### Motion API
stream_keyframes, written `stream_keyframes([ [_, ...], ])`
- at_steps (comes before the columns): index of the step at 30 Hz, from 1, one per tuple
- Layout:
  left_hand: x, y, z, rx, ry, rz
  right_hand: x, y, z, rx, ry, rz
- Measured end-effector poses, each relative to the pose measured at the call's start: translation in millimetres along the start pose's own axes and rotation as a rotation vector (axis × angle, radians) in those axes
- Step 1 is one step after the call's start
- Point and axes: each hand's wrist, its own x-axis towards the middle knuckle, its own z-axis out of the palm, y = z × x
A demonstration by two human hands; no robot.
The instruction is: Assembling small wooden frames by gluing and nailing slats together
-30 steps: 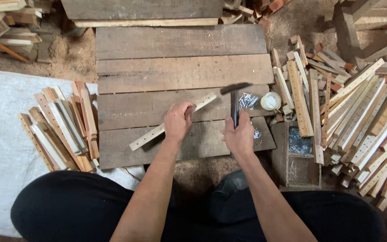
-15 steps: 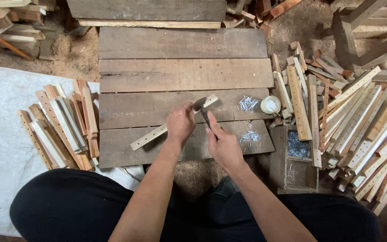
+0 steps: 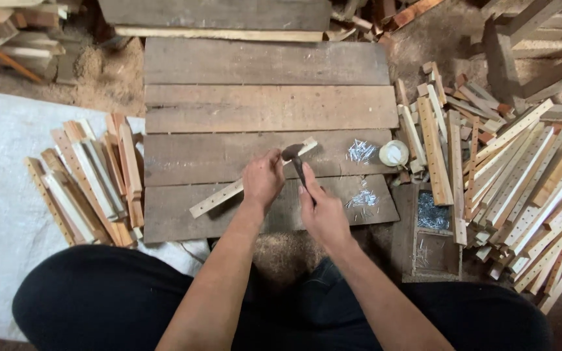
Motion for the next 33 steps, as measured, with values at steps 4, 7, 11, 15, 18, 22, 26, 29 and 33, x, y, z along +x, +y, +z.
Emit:
stream_keyframes([
  [4,3,2,-9,0.023,-0.008,0.044,8,10,0,-0.028,0.001,-0.004],
  [7,0,-4,-2,0.080,-0.012,0.015,7,23,8,-0.078,0.006,0.036],
  [11,7,-3,0,0.152,-0.081,0.021,9,20,5,-0.110,0.023,0.050],
  [15,17,-25,40,0.300,-0.045,0.006,8,24,5,-0.190,0.018,0.051],
  [18,10,-5,18,0.323,-0.043,-0.017,15,28,3,-0.177,0.028,0.023],
  [22,-1,17,-10,0.262,-0.006,-0.032,11,16,0,-0.137,0.077,-0.031],
  [26,-7,20,-14,0.258,-0.048,-0.036,9,3,-2,-0.110,0.037,-0.121],
  [29,1,12,-3,0.236,-0.028,-0.016,13,-15,-10,-0.025,0.007,-0.117],
  [33,-4,19,-14,0.290,-0.003,0.002,14,7,3,0.071,0.241,-0.356],
])
